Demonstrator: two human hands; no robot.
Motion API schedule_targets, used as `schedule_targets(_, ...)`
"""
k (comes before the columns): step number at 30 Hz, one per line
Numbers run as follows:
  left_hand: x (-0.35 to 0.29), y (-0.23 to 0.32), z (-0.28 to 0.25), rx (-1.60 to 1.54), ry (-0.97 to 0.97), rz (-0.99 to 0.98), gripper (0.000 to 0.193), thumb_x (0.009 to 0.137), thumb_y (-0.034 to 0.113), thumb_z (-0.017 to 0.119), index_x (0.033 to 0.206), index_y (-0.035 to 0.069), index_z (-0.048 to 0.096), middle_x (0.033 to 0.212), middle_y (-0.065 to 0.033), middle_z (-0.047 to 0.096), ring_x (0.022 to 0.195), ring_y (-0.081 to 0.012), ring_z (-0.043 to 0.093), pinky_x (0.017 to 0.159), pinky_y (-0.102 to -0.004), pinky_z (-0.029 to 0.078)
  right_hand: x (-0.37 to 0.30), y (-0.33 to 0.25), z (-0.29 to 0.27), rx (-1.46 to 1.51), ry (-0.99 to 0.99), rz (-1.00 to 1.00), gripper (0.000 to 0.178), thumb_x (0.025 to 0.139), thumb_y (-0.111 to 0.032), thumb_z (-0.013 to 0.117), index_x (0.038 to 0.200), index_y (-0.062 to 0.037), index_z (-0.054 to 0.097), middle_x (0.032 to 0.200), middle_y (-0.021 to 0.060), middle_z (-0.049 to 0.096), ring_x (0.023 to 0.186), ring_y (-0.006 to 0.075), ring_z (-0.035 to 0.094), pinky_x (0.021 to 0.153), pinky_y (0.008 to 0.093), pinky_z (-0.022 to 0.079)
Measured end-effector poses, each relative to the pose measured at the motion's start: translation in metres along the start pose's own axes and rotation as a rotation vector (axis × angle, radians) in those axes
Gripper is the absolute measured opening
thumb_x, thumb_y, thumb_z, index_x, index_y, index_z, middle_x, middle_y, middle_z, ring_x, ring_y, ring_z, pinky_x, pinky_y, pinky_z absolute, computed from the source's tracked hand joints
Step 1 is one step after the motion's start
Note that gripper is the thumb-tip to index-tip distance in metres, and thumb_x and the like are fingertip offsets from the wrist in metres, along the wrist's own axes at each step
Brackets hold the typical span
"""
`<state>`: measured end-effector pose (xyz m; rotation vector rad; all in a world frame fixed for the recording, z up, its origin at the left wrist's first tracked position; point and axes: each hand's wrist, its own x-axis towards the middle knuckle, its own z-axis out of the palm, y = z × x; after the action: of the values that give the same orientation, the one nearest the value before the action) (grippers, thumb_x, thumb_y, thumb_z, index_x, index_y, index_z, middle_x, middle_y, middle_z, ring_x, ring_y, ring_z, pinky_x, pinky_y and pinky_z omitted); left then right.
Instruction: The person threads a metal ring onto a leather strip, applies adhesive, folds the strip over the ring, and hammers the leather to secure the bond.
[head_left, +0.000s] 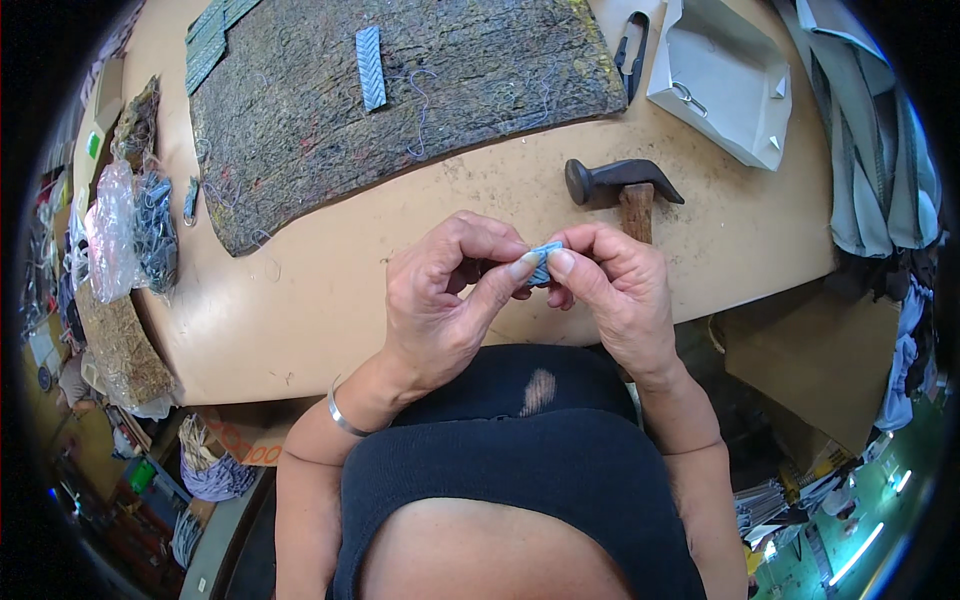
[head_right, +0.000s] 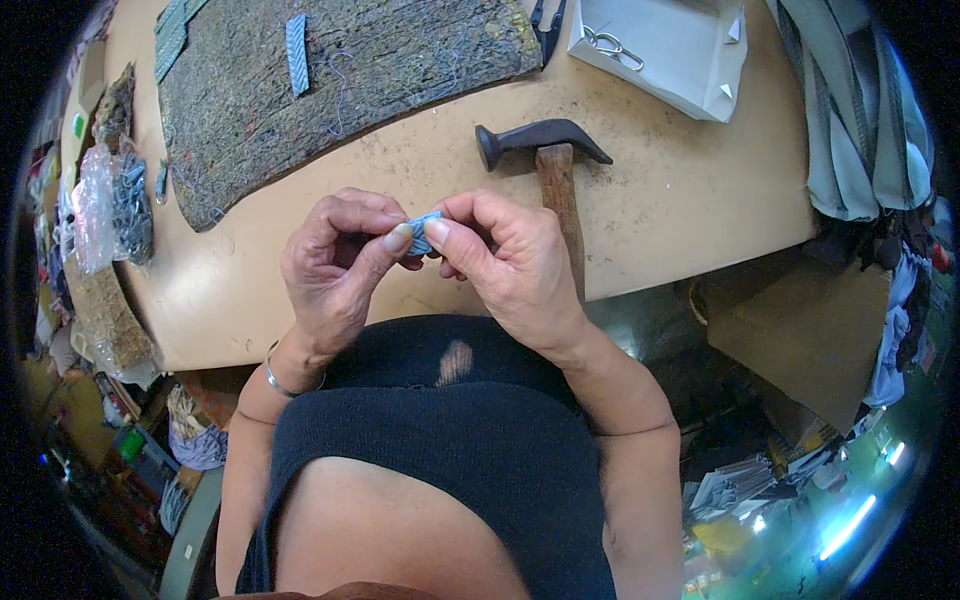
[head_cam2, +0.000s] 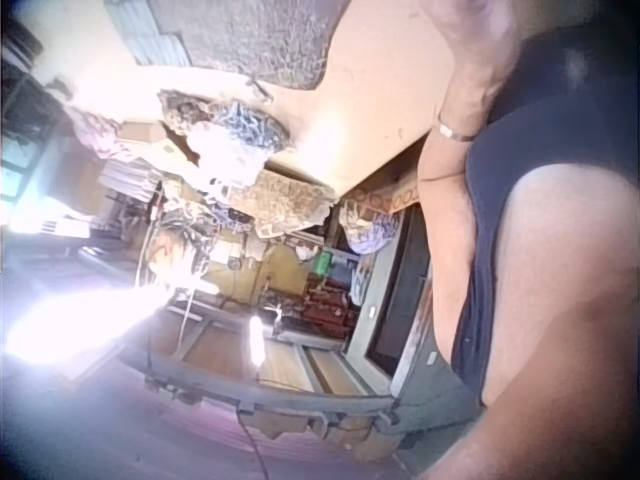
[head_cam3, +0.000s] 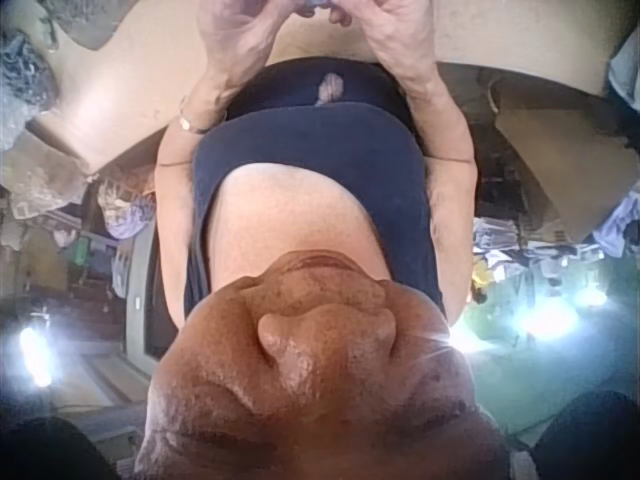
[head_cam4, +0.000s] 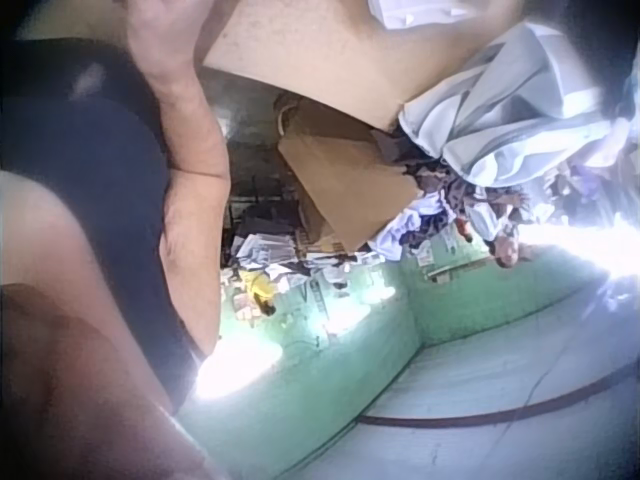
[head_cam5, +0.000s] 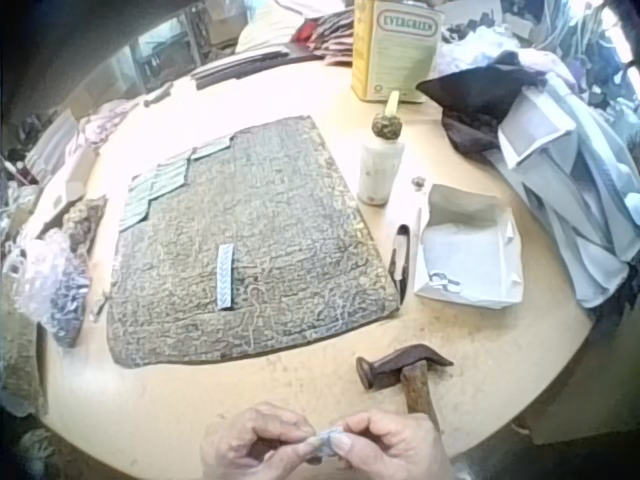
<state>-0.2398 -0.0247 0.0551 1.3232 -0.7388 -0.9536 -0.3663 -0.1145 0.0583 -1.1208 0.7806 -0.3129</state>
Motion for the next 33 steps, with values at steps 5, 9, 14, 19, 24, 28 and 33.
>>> schedule_targets(5,0.0002,0.0001,-0.0004,0.003,-0.003,-0.006,0.009,0.075,-0.009,0.056,0.082,-0.004,0.053,0.082,-0.0111,0.055,0.069,-0.0125,0.058,0.058,-0.0215,0.051,0.0032,0.0014,0.0025,0.009,0.013,-0.007,0.018,0.085,-0.016,0.053,0.082,0.0008,0.057,0.064,0.0001,0.055,0.057,0.0032,0.048,0.051,0.0177,0.04)
schedule_targets(9,0.0001,0.0002,0.0013,-0.013,-0.004,-0.007,0.009,0.075,-0.009,0.056,0.083,-0.004,0.052,0.082,-0.0107,0.055,0.068,-0.0126,0.058,0.059,-0.0216,0.051,0.0042,0.0047,0.0012,-0.076,0.021,-0.09,0.017,0.085,-0.016,0.053,0.078,0.0001,0.054,0.06,-0.0017,0.05,0.054,0.0025,0.042,0.048,0.0182,0.036)
schedule_targets(14,-0.0014,-0.0006,0.0039,-0.015,0.002,-0.059,0.011,0.077,-0.006,0.056,0.086,-0.004,0.049,0.082,-0.0091,0.054,0.067,-0.0123,0.058,0.058,-0.0218,0.051,0.007,0.0034,0.0015,-0.087,0.002,-0.118,0.02,0.086,-0.018,0.05,0.077,-0.0009,0.052,0.064,-0.0011,0.05,0.058,0.0025,0.042,0.051,0.0183,0.035)
schedule_targets(19,0.0,0.0034,0.0025,-0.114,0.049,-0.152,0.013,0.079,-0.003,0.056,0.088,-0.003,0.046,0.081,-0.0092,0.054,0.068,-0.0126,0.058,0.058,-0.0218,0.052,0.0054,0.0086,-0.0001,0.065,-0.039,-0.033,0.023,0.089,-0.023,0.047,0.083,-0.001,0.053,0.07,0.0002,0.052,0.062,0.0042,0.045,0.055,0.0186,0.038)
schedule_targets(24,0.0012,0.0021,0.0018,-0.108,0.043,-0.154,0.013,0.079,-0.004,0.055,0.087,-0.003,0.045,0.081,-0.0092,0.054,0.068,-0.0123,0.058,0.058,-0.0216,0.052,0.0011,0.006,-0.0041,-0.01,-0.063,-0.03,0.024,0.089,-0.023,0.046,0.087,-0.0004,0.055,0.07,0.0002,0.053,0.062,0.005,0.046,0.056,0.0189,0.04)
schedule_targets(28,0.0003,0.0022,0.0023,-0.106,0.043,-0.153,0.013,0.079,-0.004,0.055,0.087,-0.003,0.045,0.08,-0.0089,0.053,0.068,-0.0121,0.058,0.058,-0.0216,0.052,0.001,0.0045,0.0001,-0.01,-0.032,-0.008,0.023,0.089,-0.021,0.047,0.084,-0.0004,0.055,0.067,0.0001,0.052,0.059,0.0053,0.046,0.054,0.0192,0.04)
schedule_targets(33,-0.0006,0.0016,0.0036,-0.088,0.034,-0.128,0.013,0.079,-0.004,0.055,0.087,-0.003,0.045,0.08,-0.0086,0.054,0.067,-0.0115,0.058,0.058,-0.0211,0.052,0.0009,0.0093,0.0024,-0.144,0.039,-0.079,0.022,0.088,-0.018,0.047,0.079,-0.0005,0.055,0.061,0.0014,0.052,0.055,0.0062,0.046,0.051,0.0209,0.04)
